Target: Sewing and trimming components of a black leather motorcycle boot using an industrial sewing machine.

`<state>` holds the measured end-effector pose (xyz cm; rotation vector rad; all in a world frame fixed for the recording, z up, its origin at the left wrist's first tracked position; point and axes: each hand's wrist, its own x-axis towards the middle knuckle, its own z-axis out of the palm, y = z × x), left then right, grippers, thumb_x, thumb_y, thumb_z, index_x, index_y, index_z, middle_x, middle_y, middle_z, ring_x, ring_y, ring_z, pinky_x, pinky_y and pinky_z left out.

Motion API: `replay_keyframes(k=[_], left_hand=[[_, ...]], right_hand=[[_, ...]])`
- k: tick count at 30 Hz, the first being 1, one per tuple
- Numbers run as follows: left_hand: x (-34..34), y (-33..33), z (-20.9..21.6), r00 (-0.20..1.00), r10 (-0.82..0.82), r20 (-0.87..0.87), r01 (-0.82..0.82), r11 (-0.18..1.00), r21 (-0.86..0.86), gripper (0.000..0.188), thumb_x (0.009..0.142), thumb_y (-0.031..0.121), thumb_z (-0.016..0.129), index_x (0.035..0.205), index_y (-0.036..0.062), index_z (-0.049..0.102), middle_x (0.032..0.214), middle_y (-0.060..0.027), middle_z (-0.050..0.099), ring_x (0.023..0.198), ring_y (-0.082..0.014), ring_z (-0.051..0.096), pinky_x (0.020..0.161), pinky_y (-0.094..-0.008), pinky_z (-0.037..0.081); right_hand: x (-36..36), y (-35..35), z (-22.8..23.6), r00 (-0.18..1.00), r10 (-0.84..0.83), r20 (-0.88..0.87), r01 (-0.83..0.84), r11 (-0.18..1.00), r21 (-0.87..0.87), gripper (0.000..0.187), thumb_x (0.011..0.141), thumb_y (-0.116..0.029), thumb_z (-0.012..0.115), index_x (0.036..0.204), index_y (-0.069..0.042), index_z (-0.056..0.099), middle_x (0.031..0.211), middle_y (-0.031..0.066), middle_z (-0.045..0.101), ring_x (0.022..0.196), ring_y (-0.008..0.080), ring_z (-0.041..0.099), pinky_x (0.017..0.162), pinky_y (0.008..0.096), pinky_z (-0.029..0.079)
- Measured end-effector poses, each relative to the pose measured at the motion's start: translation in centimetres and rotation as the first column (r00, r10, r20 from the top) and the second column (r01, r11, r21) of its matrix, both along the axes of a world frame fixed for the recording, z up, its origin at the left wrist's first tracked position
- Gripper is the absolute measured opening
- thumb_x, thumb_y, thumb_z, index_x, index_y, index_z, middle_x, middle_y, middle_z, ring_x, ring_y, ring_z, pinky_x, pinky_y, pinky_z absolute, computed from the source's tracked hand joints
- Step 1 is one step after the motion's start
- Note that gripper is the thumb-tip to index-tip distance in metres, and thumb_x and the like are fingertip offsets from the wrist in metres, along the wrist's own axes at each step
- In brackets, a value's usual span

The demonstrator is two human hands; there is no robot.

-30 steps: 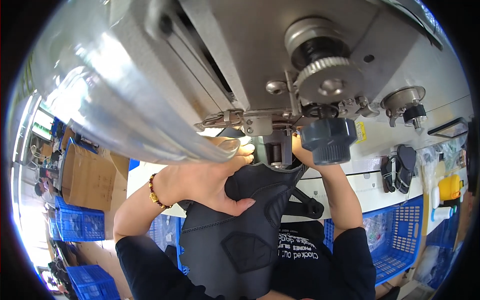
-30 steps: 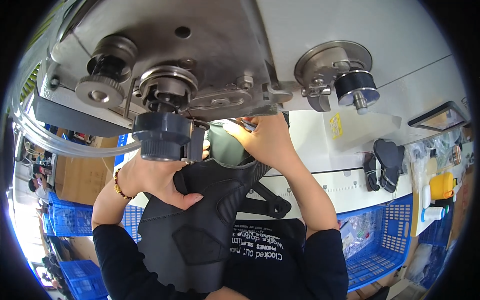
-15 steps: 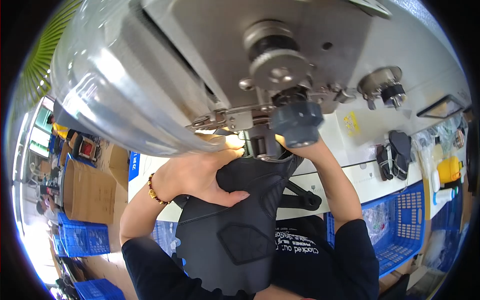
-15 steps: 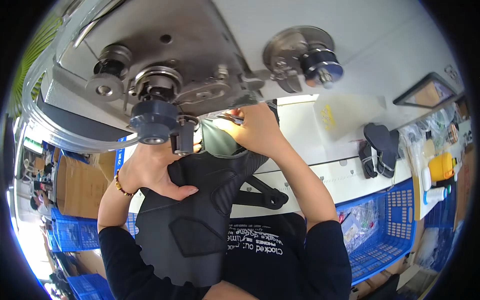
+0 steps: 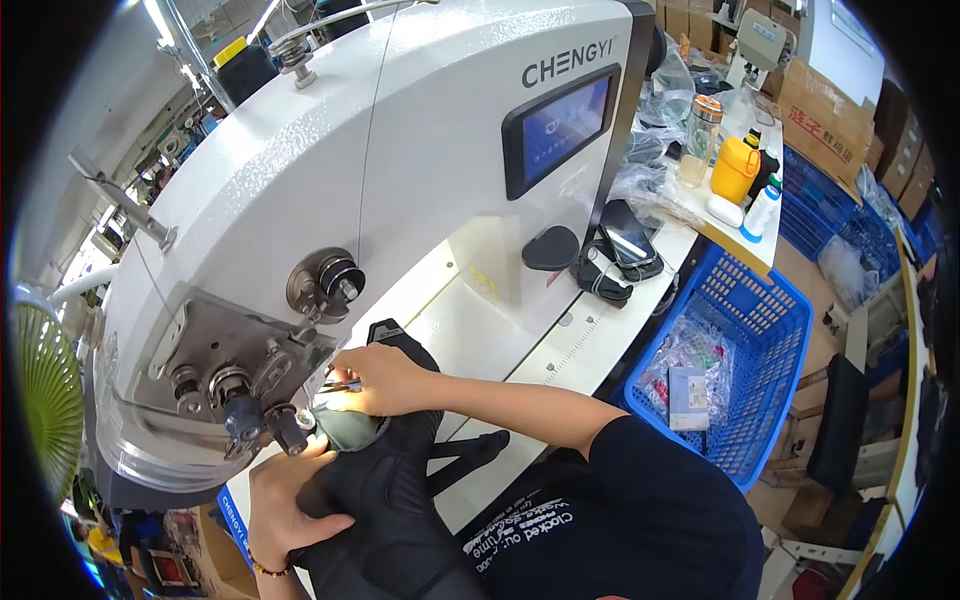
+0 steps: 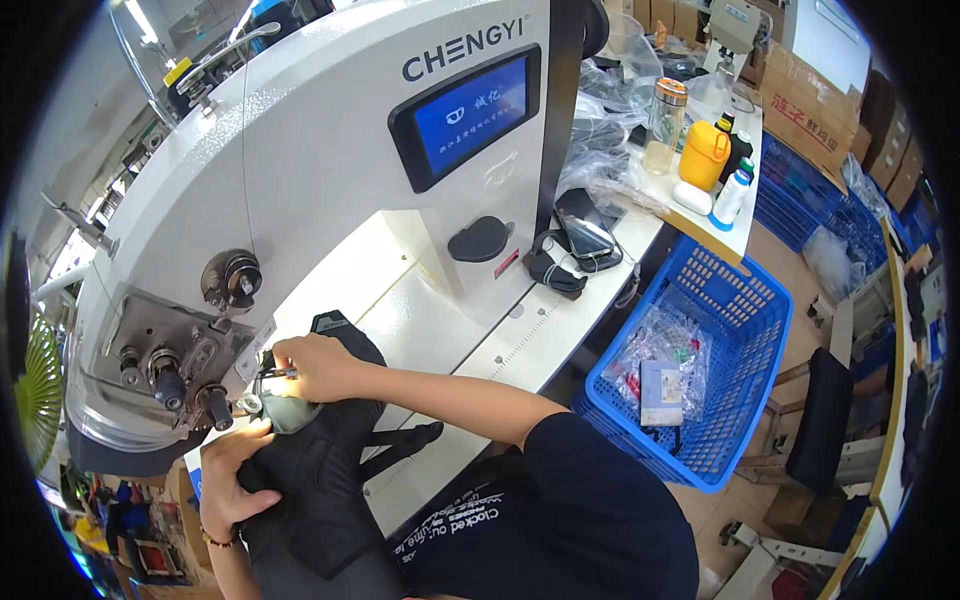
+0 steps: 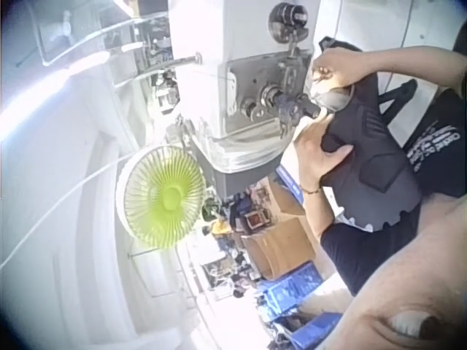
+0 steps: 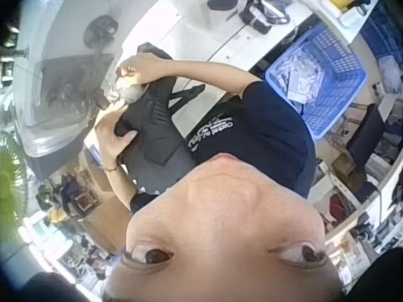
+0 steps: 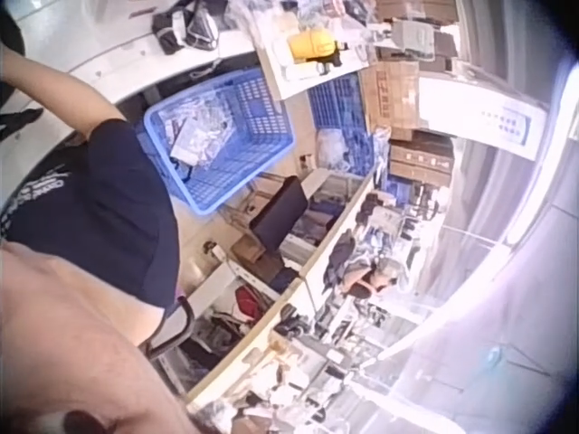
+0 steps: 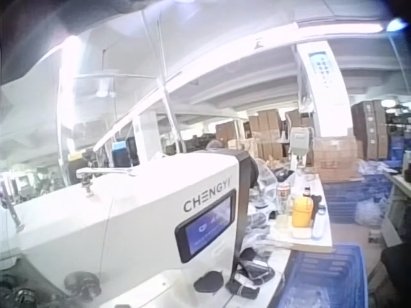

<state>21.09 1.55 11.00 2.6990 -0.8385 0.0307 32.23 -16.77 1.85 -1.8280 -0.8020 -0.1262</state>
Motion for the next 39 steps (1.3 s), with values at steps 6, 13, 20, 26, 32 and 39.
replay_keyframes(k=[6, 13, 20, 26, 32, 39], left_hand=[[-7.6, 4.2, -2.5, 0.863, 0.032, -0.504, -0.303, 0.832, -0.465, 0.099, 0.045, 0.020, 0.082, 0.126, -0.0082, 0.032, 0.128, -0.0202, 0.038, 0.122, -0.0271, 0.034, 0.102, -0.0345, 0.022], [-15.7, 2.1, -9.9, 0.817, 0.467, -0.338, -0.568, 0.552, -0.611, 0.050, 0.082, 0.025, 0.045, 0.119, -0.0089, 0.041, 0.122, -0.0208, 0.045, 0.118, -0.0286, 0.039, 0.099, -0.0348, 0.026], [-20.8, 5.0, -7.6, 0.626, 0.661, -0.413, -0.726, 0.302, -0.617, 0.029, 0.080, 0.006, 0.045, 0.105, -0.0046, 0.054, 0.101, -0.0146, 0.059, 0.101, -0.0194, 0.052, 0.089, -0.0286, 0.035], [-22.0, 7.6, 0.6, 0.706, 0.670, 0.231, -0.607, 0.740, -0.290, 0.042, 0.059, -0.004, 0.046, 0.100, -0.0035, 0.056, 0.097, -0.0180, 0.059, 0.097, -0.0305, 0.055, 0.087, -0.0361, 0.040], [-20.7, 4.0, 0.5, 0.767, 0.286, 0.575, -0.477, 0.853, 0.212, 0.039, 0.067, 0.009, 0.058, 0.104, -0.0004, 0.056, 0.104, -0.0143, 0.057, 0.097, -0.0270, 0.055, 0.088, -0.0373, 0.040], [-23.2, 11.7, -5.0, 0.407, 0.878, 0.253, -0.625, 0.469, -0.624, 0.067, 0.060, 0.013, 0.074, 0.119, -0.0013, 0.044, 0.120, -0.0139, 0.047, 0.110, -0.0244, 0.047, 0.091, -0.0334, 0.037]], right_hand=[[-3.6, 0.9, -0.9, 1.000, 0.013, -0.013, -0.014, 0.998, -0.066, 0.029, 0.069, -0.034, 0.064, 0.073, -0.007, 0.053, 0.062, 0.0101, 0.057, 0.063, 0.0296, 0.058, 0.057, 0.0371, 0.042], [-7.2, 2.0, -2.1, 0.990, 0.138, 0.008, -0.134, 0.973, -0.189, 0.032, 0.070, -0.039, 0.064, 0.081, -0.010, 0.057, 0.069, 0.0092, 0.062, 0.067, 0.0277, 0.061, 0.059, 0.0358, 0.046], [-10.5, 6.7, 1.2, 0.948, 0.317, -0.004, -0.306, 0.913, -0.272, 0.036, 0.075, -0.041, 0.060, 0.080, -0.006, 0.066, 0.060, 0.0123, 0.058, 0.052, 0.0253, 0.055, 0.052, 0.0306, 0.042], [-12.5, 14.1, 4.5, 0.751, 0.457, -0.477, -0.517, 0.856, 0.007, 0.049, 0.076, -0.045, 0.060, 0.055, -0.003, 0.049, 0.045, 0.0000, 0.041, 0.045, 0.0110, 0.036, 0.043, 0.0301, 0.030], [-12.1, 20.8, 7.3, 0.533, 0.673, -0.512, -0.379, 0.732, 0.566, 0.041, 0.077, -0.037, 0.063, 0.089, 0.002, 0.058, 0.076, 0.0032, 0.057, 0.067, 0.0081, 0.053, 0.059, 0.0215, 0.043], [-6.9, 18.3, -0.1, 0.385, 0.821, -0.421, -0.435, 0.564, 0.702, 0.028, 0.081, -0.028, 0.059, 0.097, -0.009, 0.047, 0.067, -0.0039, 0.049, 0.048, 0.0023, 0.039, 0.042, 0.0165, 0.029]])
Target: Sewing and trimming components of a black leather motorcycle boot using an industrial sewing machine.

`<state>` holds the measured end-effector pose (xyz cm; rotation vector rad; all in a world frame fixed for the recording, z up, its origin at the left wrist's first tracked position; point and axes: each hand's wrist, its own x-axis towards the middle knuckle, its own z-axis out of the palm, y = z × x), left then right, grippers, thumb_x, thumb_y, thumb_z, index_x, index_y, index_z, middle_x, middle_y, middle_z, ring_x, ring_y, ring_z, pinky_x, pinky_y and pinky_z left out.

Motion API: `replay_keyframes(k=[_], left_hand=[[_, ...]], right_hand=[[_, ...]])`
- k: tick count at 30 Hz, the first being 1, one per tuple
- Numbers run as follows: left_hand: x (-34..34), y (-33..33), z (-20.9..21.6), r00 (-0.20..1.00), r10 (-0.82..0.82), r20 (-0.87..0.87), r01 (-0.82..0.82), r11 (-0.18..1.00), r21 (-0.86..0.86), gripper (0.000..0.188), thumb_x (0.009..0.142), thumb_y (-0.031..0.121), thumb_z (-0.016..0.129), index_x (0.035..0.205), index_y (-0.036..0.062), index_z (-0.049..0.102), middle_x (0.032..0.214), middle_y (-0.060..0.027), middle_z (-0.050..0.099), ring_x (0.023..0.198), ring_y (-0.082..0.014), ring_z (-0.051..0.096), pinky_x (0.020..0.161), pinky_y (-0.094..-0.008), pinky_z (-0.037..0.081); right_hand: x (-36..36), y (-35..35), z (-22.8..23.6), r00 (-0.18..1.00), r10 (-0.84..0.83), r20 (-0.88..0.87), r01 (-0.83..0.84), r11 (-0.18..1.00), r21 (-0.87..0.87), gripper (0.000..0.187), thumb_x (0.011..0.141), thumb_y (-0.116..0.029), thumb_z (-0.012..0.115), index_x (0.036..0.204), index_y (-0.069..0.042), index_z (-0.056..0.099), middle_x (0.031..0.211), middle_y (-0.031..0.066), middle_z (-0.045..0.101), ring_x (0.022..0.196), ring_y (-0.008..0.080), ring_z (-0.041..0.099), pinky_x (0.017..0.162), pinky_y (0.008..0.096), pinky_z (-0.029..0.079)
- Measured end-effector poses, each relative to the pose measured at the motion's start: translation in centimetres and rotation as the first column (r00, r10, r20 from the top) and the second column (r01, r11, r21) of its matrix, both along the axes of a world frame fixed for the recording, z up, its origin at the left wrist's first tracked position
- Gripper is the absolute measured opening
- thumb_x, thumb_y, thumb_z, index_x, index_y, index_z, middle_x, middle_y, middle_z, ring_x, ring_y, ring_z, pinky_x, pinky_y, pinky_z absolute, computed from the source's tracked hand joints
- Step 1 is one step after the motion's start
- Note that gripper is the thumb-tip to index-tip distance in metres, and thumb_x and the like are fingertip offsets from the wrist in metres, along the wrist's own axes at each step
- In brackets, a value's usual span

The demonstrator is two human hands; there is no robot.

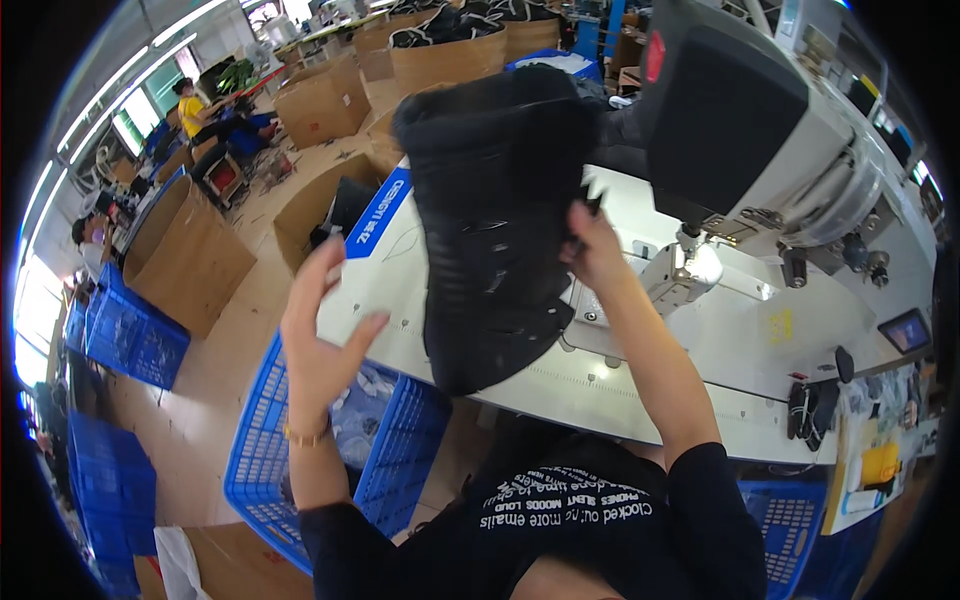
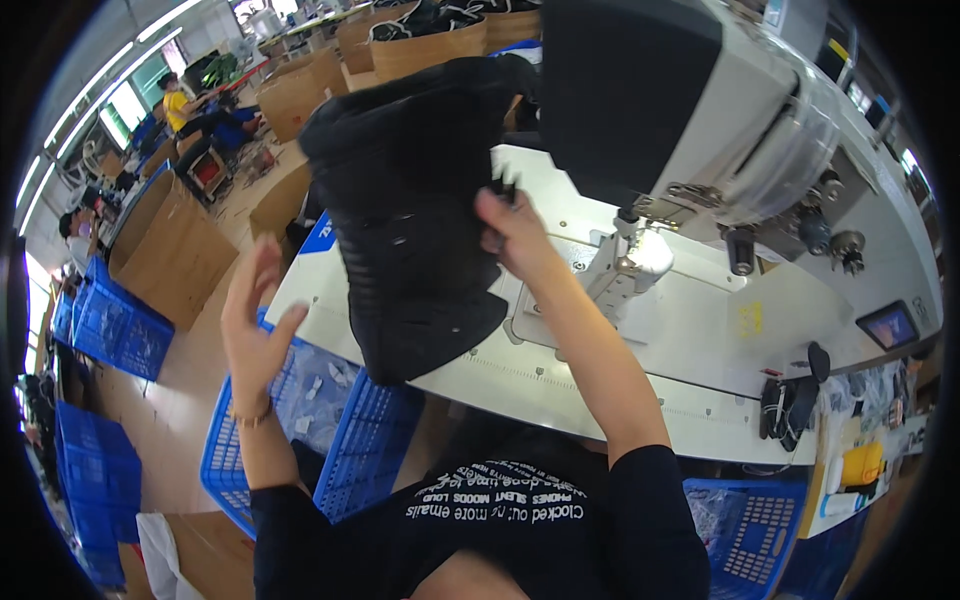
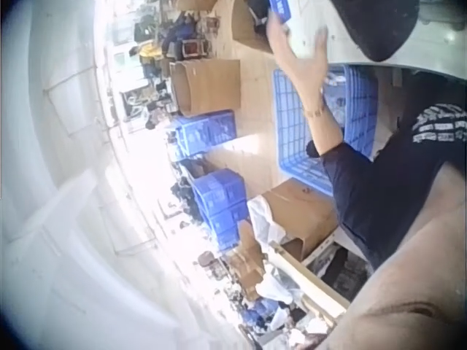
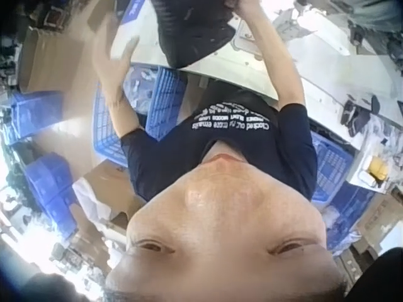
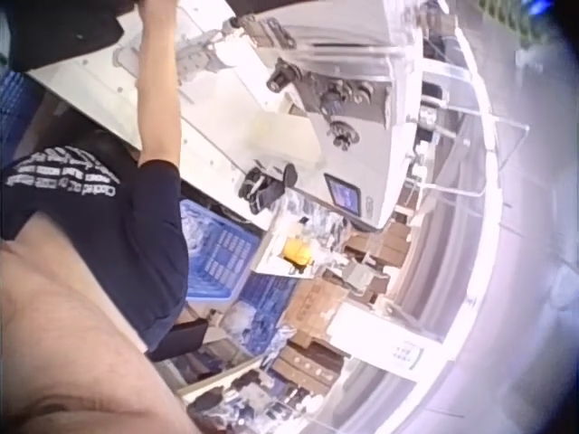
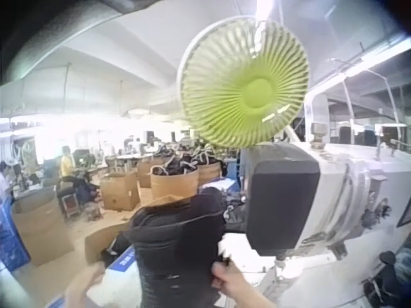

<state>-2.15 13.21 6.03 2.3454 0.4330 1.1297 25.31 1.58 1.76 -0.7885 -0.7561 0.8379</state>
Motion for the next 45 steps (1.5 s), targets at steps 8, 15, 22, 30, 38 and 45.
replay_keyframes(k=[8, 15, 22, 30, 38, 45], left_hand=[[9.2, 4.2, 3.1, 0.812, -0.469, 0.348, 0.457, 0.881, 0.122, 0.115, 0.037, 0.042, 0.084, 0.129, 0.0002, 0.029, 0.133, -0.0160, 0.028, 0.126, -0.0282, 0.025, 0.102, -0.0384, 0.021], [10.3, 1.0, 7.3, 0.908, -0.418, 0.042, 0.383, 0.865, 0.325, 0.103, 0.034, 0.046, 0.084, 0.118, 0.0023, 0.043, 0.126, -0.0129, 0.036, 0.121, -0.0269, 0.031, 0.102, -0.0371, 0.020], [10.6, 0.1, 8.0, 0.915, -0.395, 0.077, 0.320, 0.830, 0.456, 0.082, 0.034, 0.042, 0.084, 0.099, 0.0045, 0.052, 0.094, -0.0041, 0.053, 0.092, -0.0213, 0.049, 0.087, -0.0333, 0.033], [11.8, -0.1, 7.9, 0.925, -0.378, 0.036, 0.289, 0.763, 0.579, 0.031, 0.075, 0.033, 0.061, 0.082, 0.0025, 0.059, 0.068, -0.0059, 0.052, 0.064, -0.0205, 0.045, 0.066, -0.0312, 0.037], [15.8, -0.8, 6.0, 0.806, -0.516, 0.292, 0.145, 0.649, 0.746, 0.019, 0.075, 0.021, 0.061, 0.079, 0.0023, 0.059, 0.068, -0.0065, 0.056, 0.059, -0.0219, 0.051, 0.056, -0.0314, 0.041], [17.1, -1.6, 4.9, 0.691, -0.493, 0.528, 0.063, 0.769, 0.636, 0.016, 0.079, 0.017, 0.058, 0.072, 0.0017, 0.057, 0.067, -0.0075, 0.057, 0.058, -0.0235, 0.053, 0.054, -0.0311, 0.043]], right_hand=[[-1.7, 0.3, 0.4, 0.972, 0.173, -0.156, -0.120, 0.946, 0.300, 0.040, 0.088, -0.029, 0.045, 0.119, -0.004, 0.043, 0.104, 0.0078, 0.057, 0.090, 0.0168, 0.057, 0.076, 0.0275, 0.047], [1.6, 0.2, -2.6, 0.915, 0.382, -0.129, -0.301, 0.861, 0.410, 0.041, 0.090, -0.028, 0.040, 0.121, -0.002, 0.040, 0.115, 0.0117, 0.052, 0.100, 0.0191, 0.054, 0.085, 0.0317, 0.043], [0.7, 0.1, -1.7, 0.966, 0.238, -0.103, -0.186, 0.913, 0.364, 0.042, 0.090, -0.029, 0.040, 0.121, -0.001, 0.040, 0.115, 0.0120, 0.052, 0.097, 0.0185, 0.055, 0.084, 0.0313, 0.044], [0.9, -0.5, -1.4, 0.995, -0.049, -0.092, 0.057, 0.994, 0.089, 0.038, 0.090, -0.034, 0.042, 0.108, -0.001, 0.047, 0.090, 0.0056, 0.060, 0.069, 0.0119, 0.058, 0.055, 0.0204, 0.048], [-1.4, -2.7, -1.7, 0.798, -0.601, 0.052, 0.601, 0.786, -0.144, 0.037, 0.090, -0.037, 0.043, 0.095, -0.002, 0.053, 0.065, -0.0027, 0.052, 0.051, 0.0017, 0.041, 0.042, 0.0164, 0.030], [-2.9, -5.2, -3.8, 0.799, -0.528, 0.290, 0.562, 0.826, -0.043, 0.056, 0.083, -0.035, 0.055, 0.120, 0.004, 0.041, 0.097, 0.0062, 0.054, 0.079, 0.0073, 0.048, 0.073, 0.0217, 0.040]])
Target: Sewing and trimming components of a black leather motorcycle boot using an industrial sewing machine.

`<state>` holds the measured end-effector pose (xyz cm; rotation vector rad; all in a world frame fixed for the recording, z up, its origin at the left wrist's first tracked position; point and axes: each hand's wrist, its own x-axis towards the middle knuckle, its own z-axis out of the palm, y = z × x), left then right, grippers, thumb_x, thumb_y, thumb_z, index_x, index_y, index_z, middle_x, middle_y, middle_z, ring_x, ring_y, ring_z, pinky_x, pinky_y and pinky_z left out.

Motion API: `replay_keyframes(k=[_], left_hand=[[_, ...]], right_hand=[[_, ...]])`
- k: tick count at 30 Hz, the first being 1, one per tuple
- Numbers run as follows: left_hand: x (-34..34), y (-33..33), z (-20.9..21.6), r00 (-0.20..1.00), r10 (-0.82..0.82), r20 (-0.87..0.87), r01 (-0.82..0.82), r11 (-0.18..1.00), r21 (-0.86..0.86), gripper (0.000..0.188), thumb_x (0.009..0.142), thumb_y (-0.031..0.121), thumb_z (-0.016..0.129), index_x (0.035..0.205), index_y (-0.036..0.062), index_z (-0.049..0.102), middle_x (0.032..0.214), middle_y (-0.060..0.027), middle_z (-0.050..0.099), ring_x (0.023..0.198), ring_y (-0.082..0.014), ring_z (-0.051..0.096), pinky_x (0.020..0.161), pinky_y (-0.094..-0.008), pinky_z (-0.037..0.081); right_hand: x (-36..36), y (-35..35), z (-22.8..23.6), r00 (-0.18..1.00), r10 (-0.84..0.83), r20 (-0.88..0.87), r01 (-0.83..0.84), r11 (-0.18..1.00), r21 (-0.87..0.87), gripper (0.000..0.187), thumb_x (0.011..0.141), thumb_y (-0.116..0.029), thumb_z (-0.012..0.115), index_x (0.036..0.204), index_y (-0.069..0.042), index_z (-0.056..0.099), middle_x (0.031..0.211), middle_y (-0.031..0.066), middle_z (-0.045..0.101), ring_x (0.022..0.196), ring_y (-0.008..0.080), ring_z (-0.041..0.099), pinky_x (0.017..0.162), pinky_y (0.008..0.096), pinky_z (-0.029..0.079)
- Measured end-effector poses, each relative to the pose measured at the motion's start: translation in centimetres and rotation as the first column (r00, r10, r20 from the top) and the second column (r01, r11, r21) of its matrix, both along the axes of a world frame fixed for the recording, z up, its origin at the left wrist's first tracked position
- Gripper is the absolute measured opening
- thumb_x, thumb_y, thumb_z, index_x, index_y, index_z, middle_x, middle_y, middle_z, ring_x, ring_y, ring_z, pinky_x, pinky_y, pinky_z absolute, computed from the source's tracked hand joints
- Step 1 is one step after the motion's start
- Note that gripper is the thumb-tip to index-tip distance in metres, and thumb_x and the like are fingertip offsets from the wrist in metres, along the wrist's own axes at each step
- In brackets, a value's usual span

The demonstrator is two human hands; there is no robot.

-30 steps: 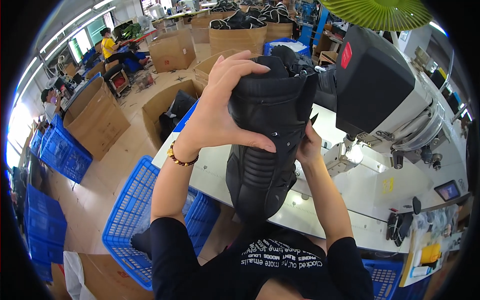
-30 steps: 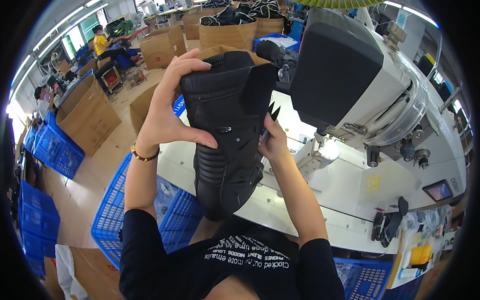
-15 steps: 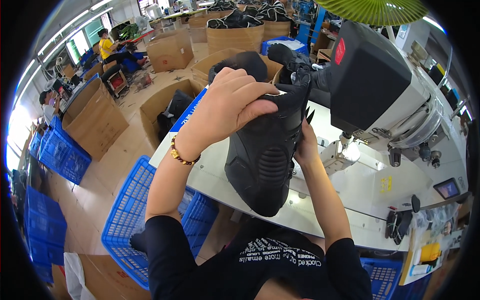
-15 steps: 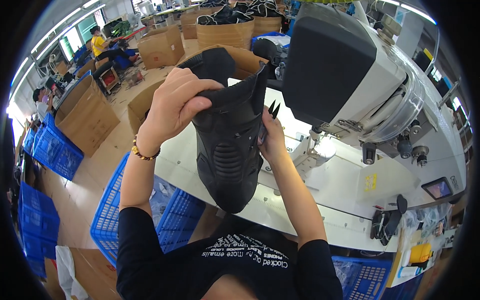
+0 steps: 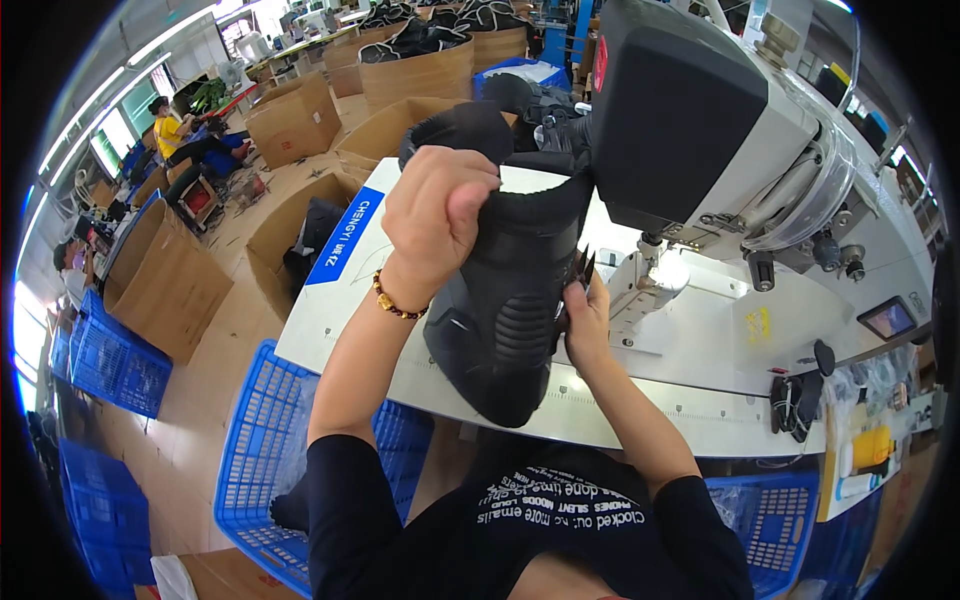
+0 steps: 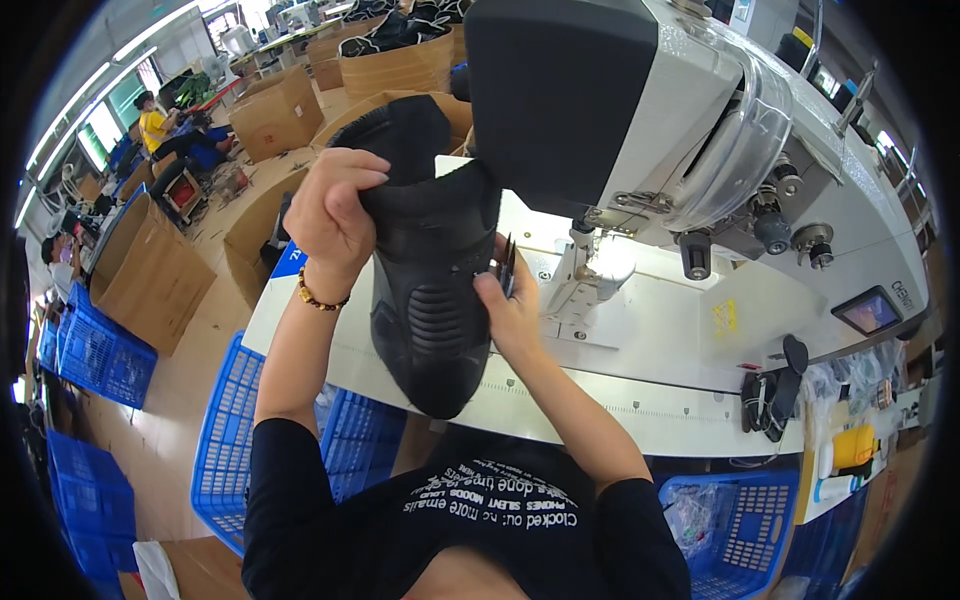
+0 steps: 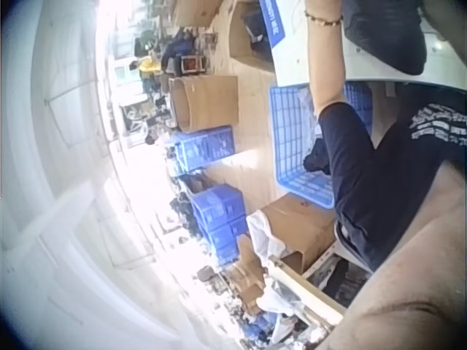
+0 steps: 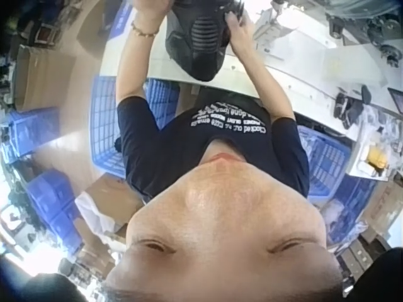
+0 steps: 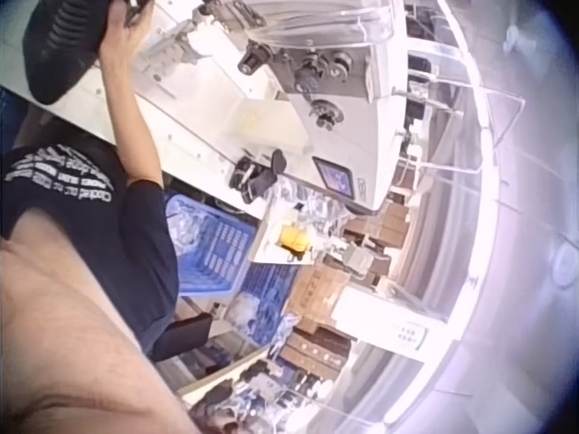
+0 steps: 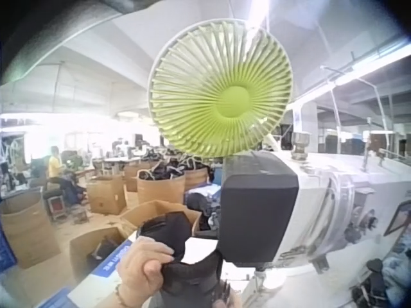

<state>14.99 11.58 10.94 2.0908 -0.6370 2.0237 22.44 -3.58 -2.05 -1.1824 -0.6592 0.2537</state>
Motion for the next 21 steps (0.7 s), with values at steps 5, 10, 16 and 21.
replay_keyframes(k=[5, 10, 16, 21], left_hand=[[-0.7, -2.0, 4.0, 0.947, 0.042, -0.317, -0.081, 0.991, -0.109, 0.029, 0.089, 0.016, 0.044, 0.070, -0.0015, 0.056, 0.067, -0.0121, 0.057, 0.059, -0.0230, 0.057, 0.055, -0.0266, 0.044], [1.1, 0.2, -2.0, 0.595, -0.012, -0.804, -0.142, 0.983, -0.119, 0.019, 0.084, 0.012, 0.049, 0.073, -0.0009, 0.056, 0.067, -0.0130, 0.055, 0.062, -0.0261, 0.056, 0.058, -0.0291, 0.044], [-0.2, -0.2, -12.4, 0.900, -0.052, -0.434, -0.124, 0.922, -0.368, 0.016, 0.081, 0.004, 0.048, 0.066, 0.0018, 0.053, 0.076, -0.0108, 0.055, 0.067, -0.0237, 0.052, 0.057, -0.0337, 0.041], [-2.5, 1.7, -12.0, 0.583, -0.375, -0.721, -0.216, 0.784, -0.582, 0.030, 0.083, 0.014, 0.048, 0.057, -0.0012, 0.048, 0.061, -0.0086, 0.048, 0.057, -0.0201, 0.045, 0.051, -0.0279, 0.035]], right_hand=[[-3.9, 0.8, 1.5, 0.904, 0.282, -0.322, -0.219, 0.951, 0.217, 0.044, 0.080, -0.042, 0.057, 0.095, -0.001, 0.051, 0.077, 0.0001, 0.054, 0.059, 0.0060, 0.051, 0.045, 0.0187, 0.040], [-6.6, -1.3, -2.5, 0.674, 0.380, -0.634, -0.373, 0.915, 0.151, 0.032, 0.084, -0.038, 0.054, 0.082, -0.006, 0.053, 0.062, -0.0020, 0.048, 0.042, 0.0047, 0.035, 0.033, 0.0186, 0.022], [-6.8, -7.2, -5.9, 0.493, 0.167, -0.854, -0.337, 0.941, -0.011, 0.027, 0.083, -0.025, 0.056, 0.098, -0.003, 0.053, 0.096, 0.0078, 0.060, 0.048, 0.0052, 0.037, 0.034, 0.0161, 0.024], [-5.3, -9.9, -3.1, 0.761, 0.143, -0.633, -0.254, 0.963, -0.088, 0.019, 0.081, -0.018, 0.059, 0.089, -0.001, 0.056, 0.075, 0.0050, 0.059, 0.043, 0.0033, 0.035, 0.035, 0.0180, 0.024]])
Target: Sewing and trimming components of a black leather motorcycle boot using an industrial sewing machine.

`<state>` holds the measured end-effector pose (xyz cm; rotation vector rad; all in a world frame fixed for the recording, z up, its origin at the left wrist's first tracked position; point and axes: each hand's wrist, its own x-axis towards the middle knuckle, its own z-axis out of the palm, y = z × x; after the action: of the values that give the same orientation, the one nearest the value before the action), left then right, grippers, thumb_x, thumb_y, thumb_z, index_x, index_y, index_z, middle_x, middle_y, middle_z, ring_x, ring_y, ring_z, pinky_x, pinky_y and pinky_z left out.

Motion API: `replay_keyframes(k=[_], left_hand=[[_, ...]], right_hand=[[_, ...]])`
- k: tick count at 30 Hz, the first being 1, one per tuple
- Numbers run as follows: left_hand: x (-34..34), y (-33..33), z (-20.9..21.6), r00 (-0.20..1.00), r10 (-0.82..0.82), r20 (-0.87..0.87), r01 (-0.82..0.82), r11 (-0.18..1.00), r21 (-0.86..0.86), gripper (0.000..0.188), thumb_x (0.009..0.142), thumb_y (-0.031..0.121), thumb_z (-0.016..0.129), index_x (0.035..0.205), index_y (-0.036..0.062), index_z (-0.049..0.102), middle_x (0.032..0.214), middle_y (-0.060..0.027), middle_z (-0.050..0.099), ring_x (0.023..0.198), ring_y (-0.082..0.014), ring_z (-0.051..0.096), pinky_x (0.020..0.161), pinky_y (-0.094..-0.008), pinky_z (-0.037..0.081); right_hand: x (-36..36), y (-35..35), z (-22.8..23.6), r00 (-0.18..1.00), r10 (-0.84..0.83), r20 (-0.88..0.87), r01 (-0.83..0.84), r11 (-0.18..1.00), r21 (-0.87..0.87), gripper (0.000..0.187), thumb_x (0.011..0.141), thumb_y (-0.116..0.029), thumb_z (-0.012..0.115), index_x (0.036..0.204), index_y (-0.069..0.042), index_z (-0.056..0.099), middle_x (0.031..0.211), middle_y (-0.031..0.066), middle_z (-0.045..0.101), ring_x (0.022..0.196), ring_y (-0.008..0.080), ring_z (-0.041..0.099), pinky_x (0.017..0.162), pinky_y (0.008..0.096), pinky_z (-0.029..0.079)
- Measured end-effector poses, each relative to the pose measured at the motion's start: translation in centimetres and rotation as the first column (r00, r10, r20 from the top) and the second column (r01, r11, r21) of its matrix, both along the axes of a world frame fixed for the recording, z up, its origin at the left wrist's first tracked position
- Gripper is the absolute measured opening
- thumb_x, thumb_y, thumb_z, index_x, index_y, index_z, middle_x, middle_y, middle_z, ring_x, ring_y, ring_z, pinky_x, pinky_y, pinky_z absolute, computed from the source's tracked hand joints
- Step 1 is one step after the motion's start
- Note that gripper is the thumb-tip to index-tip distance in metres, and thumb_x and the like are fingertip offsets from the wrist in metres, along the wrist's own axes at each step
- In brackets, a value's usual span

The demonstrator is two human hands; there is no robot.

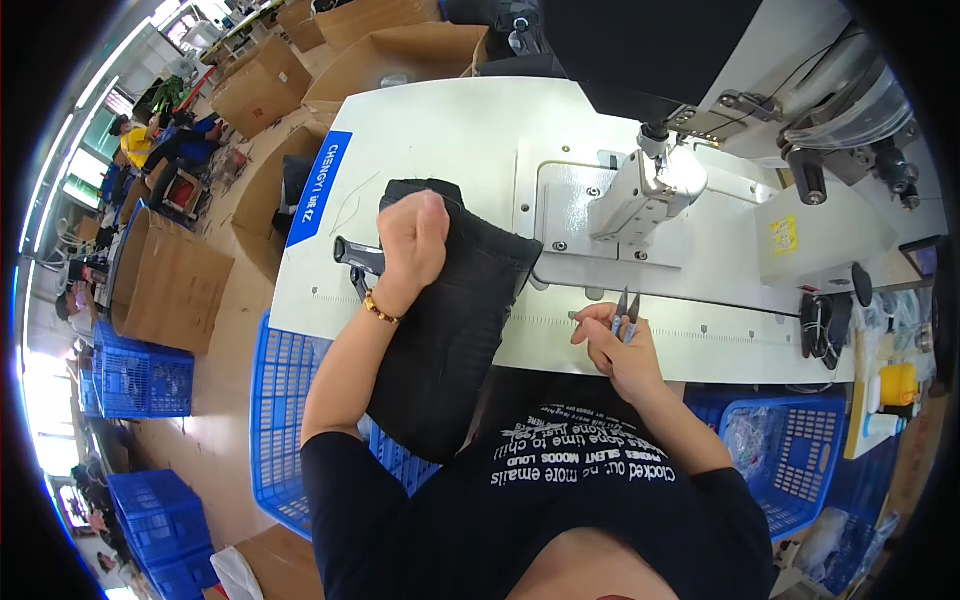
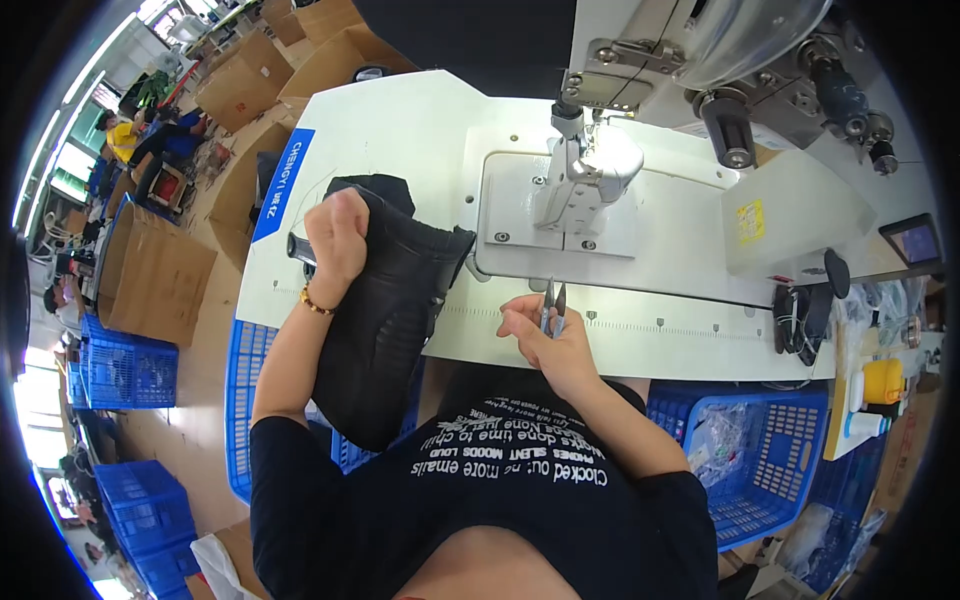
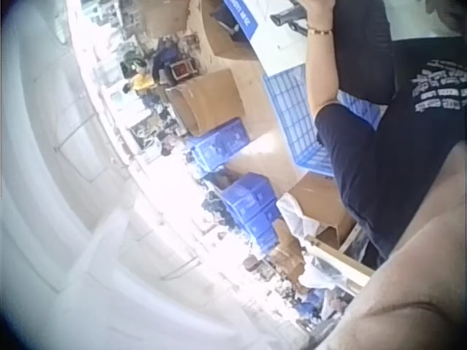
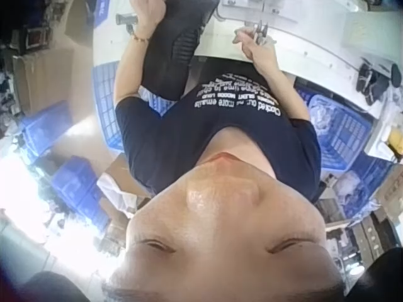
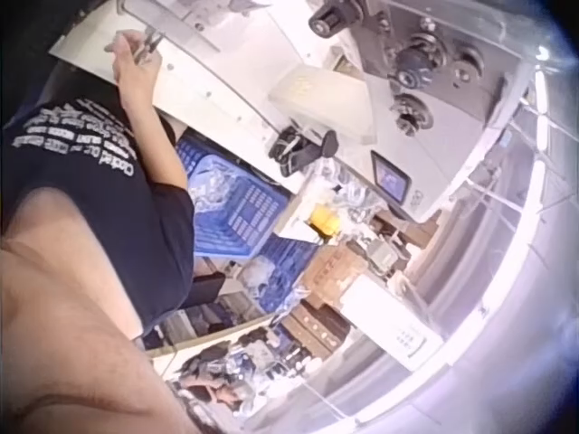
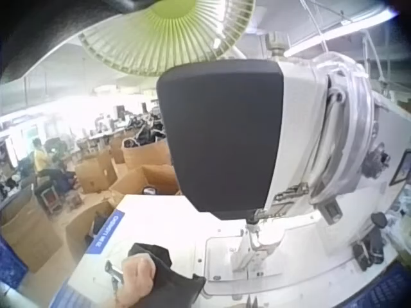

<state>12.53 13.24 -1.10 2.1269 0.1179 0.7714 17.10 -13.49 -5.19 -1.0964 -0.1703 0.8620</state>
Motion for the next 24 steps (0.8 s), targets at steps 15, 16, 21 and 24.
replay_keyframes(k=[15, 16, 21, 24], left_hand=[[-3.4, -2.4, 2.0, 0.987, -0.075, -0.141, 0.100, 0.979, 0.176, 0.022, 0.068, 0.010, 0.070, 0.078, -0.0017, 0.055, 0.084, -0.0078, 0.048, 0.070, -0.0178, 0.052, 0.062, -0.0259, 0.044], [-3.4, -2.5, 1.9, 0.981, -0.043, -0.191, 0.084, 0.974, 0.211, 0.019, 0.071, 0.008, 0.068, 0.080, -0.0024, 0.055, 0.084, -0.0080, 0.048, 0.069, -0.0163, 0.051, 0.061, -0.0250, 0.044], [-3.2, -2.0, 1.4, 0.980, -0.095, -0.175, 0.120, 0.983, 0.136, 0.015, 0.075, 0.007, 0.063, 0.079, -0.0017, 0.052, 0.077, -0.0061, 0.049, 0.064, -0.0130, 0.049, 0.058, -0.0235, 0.041], [-3.4, -1.2, 1.0, 0.980, -0.102, -0.172, 0.093, 0.994, -0.060, 0.014, 0.079, 0.010, 0.060, 0.078, 0.0002, 0.050, 0.071, -0.0017, 0.048, 0.060, -0.0078, 0.044, 0.054, -0.0203, 0.037]], right_hand=[[1.3, 1.2, 2.7, 0.732, 0.268, 0.626, -0.080, 0.947, -0.311, 0.034, 0.075, -0.021, 0.067, 0.099, -0.002, 0.053, 0.066, 0.0001, 0.052, 0.053, 0.0038, 0.039, 0.048, 0.0188, 0.031], [1.4, 1.4, 2.9, 0.680, 0.260, 0.685, -0.041, 0.947, -0.319, 0.038, 0.074, -0.023, 0.067, 0.101, -0.003, 0.052, 0.068, 0.0017, 0.052, 0.055, 0.0065, 0.042, 0.051, 0.0202, 0.034], [1.5, 2.7, 3.3, 0.498, 0.139, 0.856, 0.058, 0.979, -0.193, 0.044, 0.074, -0.028, 0.067, 0.105, -0.003, 0.048, 0.077, 0.0072, 0.053, 0.067, 0.0161, 0.051, 0.062, 0.0257, 0.042], [1.5, 2.9, 3.7, 0.513, 0.187, 0.838, 0.058, 0.966, -0.252, 0.045, 0.075, -0.030, 0.066, 0.106, -0.003, 0.047, 0.083, 0.0099, 0.054, 0.074, 0.0195, 0.054, 0.069, 0.0281, 0.043]])
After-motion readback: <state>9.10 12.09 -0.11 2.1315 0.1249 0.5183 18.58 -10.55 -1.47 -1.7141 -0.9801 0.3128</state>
